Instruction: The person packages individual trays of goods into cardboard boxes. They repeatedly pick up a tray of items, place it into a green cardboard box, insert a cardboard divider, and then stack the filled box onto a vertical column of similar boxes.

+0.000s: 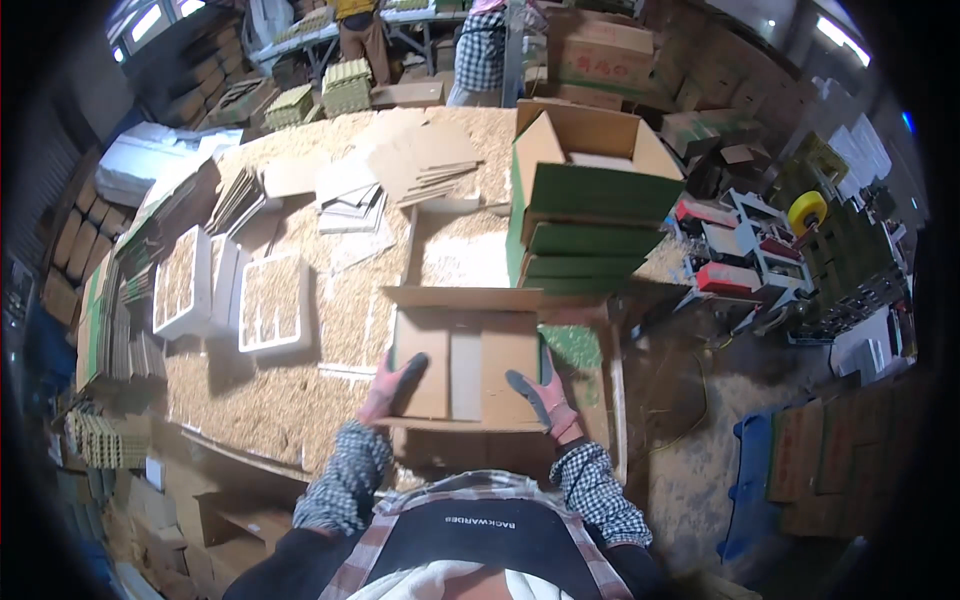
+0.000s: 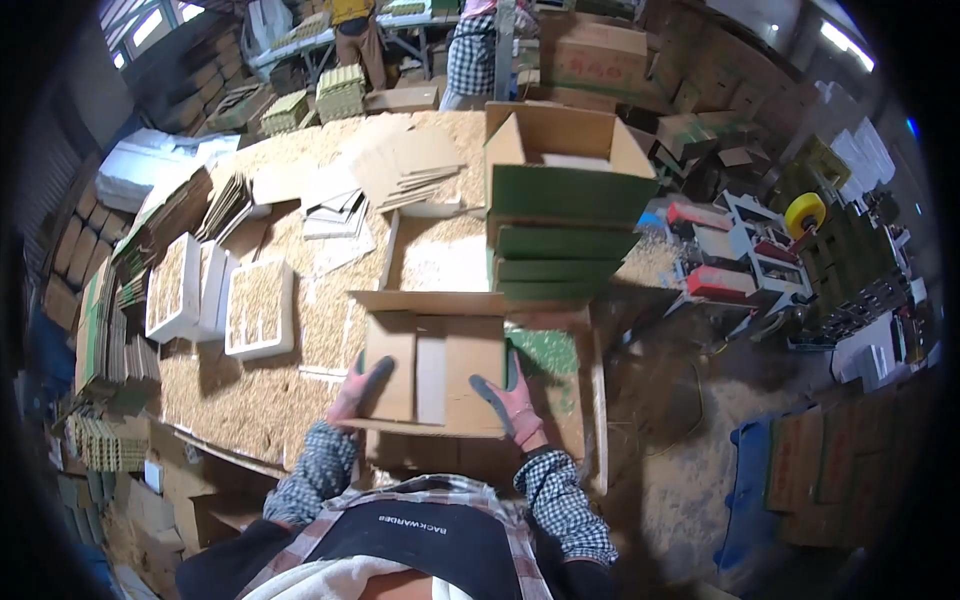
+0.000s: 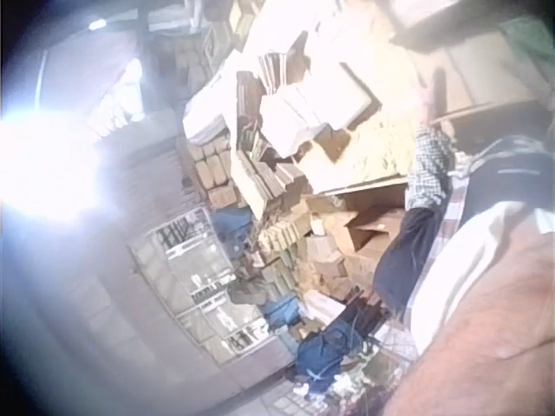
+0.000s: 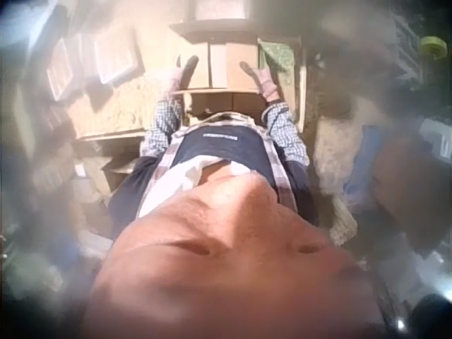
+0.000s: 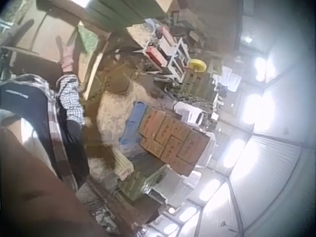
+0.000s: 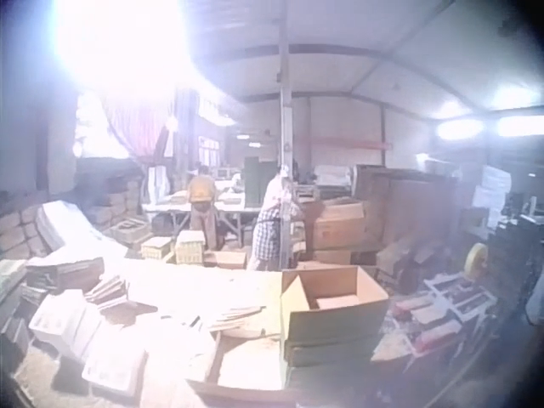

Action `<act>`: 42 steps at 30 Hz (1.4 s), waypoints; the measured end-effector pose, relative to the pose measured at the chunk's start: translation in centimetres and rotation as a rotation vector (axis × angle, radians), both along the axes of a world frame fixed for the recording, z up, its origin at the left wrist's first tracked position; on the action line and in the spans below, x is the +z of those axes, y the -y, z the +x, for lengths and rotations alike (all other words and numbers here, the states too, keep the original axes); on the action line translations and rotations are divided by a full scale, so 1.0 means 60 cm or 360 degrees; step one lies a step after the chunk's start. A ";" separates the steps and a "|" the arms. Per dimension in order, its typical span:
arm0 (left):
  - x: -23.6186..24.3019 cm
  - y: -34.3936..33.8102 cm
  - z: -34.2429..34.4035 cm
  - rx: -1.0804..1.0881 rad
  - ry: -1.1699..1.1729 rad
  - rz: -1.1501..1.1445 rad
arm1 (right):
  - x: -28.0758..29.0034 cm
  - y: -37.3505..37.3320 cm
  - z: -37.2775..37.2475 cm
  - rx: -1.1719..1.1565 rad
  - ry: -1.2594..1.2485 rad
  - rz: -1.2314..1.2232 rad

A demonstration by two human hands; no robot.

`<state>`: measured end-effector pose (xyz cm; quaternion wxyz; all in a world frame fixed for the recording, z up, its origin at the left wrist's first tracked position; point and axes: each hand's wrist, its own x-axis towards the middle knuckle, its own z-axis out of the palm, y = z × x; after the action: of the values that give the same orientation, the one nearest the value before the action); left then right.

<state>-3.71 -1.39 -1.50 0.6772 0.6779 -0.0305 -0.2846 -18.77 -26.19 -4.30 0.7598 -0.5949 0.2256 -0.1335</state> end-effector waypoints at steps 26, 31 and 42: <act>0.276 0.283 0.196 -0.0148 0.1489 0.0180 | 0.192 0.318 -0.069 -0.0730 0.0522 0.0358; -0.177 0.002 -0.195 -0.0499 0.2455 0.2110 | 0.092 0.079 -0.263 0.0554 -0.1702 -0.1366; 0.292 -0.005 -0.015 -0.2109 0.0833 -0.0021 | 0.275 0.096 -0.191 -0.0271 0.0096 -0.0550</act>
<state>-4.64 -1.08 15.99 0.3363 0.5588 -0.5994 -0.4641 -30.26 -31.93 12.21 0.6387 -0.6911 0.2260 -0.2517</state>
